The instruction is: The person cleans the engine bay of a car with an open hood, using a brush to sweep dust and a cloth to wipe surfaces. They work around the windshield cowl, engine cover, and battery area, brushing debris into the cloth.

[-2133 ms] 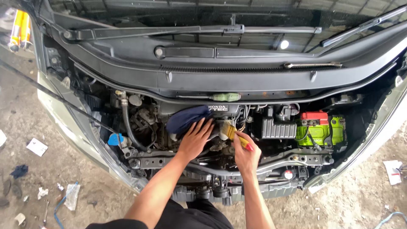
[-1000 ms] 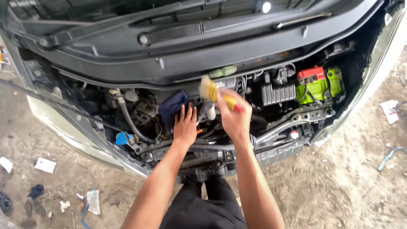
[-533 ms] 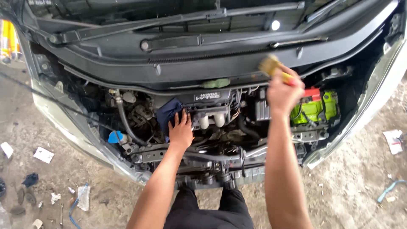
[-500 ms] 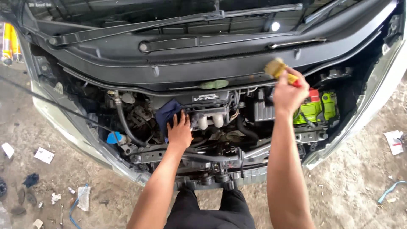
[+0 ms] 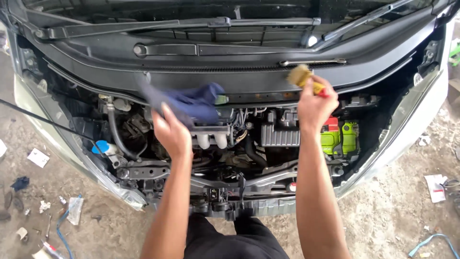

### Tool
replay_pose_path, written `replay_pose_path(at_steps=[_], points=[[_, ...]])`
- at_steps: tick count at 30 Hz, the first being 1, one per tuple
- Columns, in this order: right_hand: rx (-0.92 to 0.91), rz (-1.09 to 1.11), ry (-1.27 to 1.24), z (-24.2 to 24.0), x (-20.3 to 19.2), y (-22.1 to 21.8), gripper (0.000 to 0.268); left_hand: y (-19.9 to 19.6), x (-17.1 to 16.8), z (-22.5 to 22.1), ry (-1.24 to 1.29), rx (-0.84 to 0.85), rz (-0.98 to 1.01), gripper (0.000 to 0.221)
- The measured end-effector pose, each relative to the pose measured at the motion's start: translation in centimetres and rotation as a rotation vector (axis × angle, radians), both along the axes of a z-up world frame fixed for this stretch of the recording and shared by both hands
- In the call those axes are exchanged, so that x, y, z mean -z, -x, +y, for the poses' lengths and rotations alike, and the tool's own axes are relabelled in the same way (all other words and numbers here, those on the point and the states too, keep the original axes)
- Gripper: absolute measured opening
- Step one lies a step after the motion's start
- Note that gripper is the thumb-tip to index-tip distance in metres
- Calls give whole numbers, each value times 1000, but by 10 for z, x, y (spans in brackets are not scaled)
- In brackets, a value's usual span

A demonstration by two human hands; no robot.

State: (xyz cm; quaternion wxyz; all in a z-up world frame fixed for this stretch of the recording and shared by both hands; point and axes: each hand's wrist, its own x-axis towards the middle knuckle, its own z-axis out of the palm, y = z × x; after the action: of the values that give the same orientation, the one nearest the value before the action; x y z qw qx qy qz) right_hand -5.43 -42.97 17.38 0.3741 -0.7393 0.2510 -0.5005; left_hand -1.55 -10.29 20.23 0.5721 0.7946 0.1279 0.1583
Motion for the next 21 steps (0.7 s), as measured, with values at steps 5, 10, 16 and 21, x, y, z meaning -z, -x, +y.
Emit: replay_pose_path(at_steps=[5, 10, 16, 21], points=[[-260, -26, -58, 77, -28, -17, 9, -92, 86, -19, -765, 250, -389, 35], [-576, 179, -386, 117, -24, -35, 15, -89, 85, -17, -935, 581, -133, 53], [-132, -39, -445, 34, -15, -10, 13, -87, 73, -18, -928, 625, -147, 55], [-356, 33, -109, 87, -28, -12, 12, -93, 96, -15, -953, 619, -145, 60]])
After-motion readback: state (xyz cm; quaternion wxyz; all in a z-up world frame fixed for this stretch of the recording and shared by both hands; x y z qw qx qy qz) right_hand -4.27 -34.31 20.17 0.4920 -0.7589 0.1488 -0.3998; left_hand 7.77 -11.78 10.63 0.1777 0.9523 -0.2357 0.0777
